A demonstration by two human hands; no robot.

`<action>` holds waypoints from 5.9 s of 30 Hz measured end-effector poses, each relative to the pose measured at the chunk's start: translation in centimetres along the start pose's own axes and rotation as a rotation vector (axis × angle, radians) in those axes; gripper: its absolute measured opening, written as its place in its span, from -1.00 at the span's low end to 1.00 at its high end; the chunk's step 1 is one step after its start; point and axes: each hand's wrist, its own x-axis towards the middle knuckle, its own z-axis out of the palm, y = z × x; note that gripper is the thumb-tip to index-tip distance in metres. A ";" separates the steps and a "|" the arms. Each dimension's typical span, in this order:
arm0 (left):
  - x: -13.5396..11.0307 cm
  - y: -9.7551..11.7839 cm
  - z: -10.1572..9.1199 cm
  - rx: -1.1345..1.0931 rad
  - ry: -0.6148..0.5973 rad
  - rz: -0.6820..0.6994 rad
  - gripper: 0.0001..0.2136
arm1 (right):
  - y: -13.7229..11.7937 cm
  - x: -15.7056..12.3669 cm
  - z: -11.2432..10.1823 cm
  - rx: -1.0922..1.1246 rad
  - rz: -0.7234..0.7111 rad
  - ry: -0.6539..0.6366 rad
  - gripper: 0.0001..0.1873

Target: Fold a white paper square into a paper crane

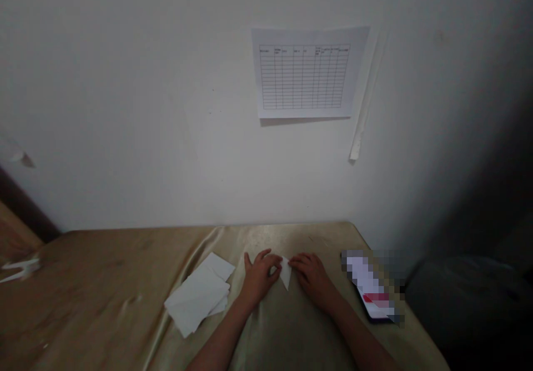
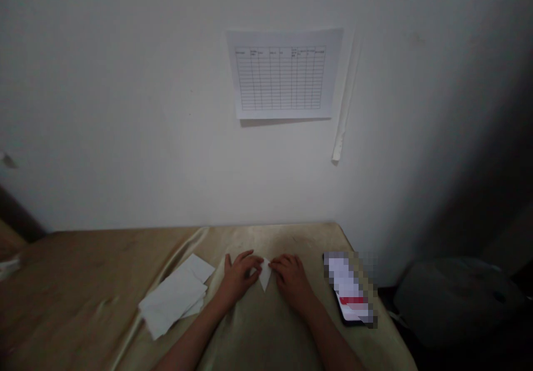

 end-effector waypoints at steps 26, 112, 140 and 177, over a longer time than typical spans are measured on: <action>-1.1 0.6 -0.1 0.060 -0.120 -0.002 -0.28 | 0.5 0.2 0.8 0.014 -0.008 0.045 -0.64; -0.6 -0.7 -1.3 0.021 -0.192 0.013 -0.35 | 0.0 0.1 0.0 -0.027 0.036 -0.014 -0.46; -0.4 0.1 -1.1 0.089 -0.160 -0.027 -0.54 | 0.1 0.3 0.9 -0.019 0.076 0.093 -0.71; -1.0 0.8 -0.2 0.094 0.049 0.062 -0.77 | -0.5 1.3 1.1 -0.166 -0.013 0.204 -0.82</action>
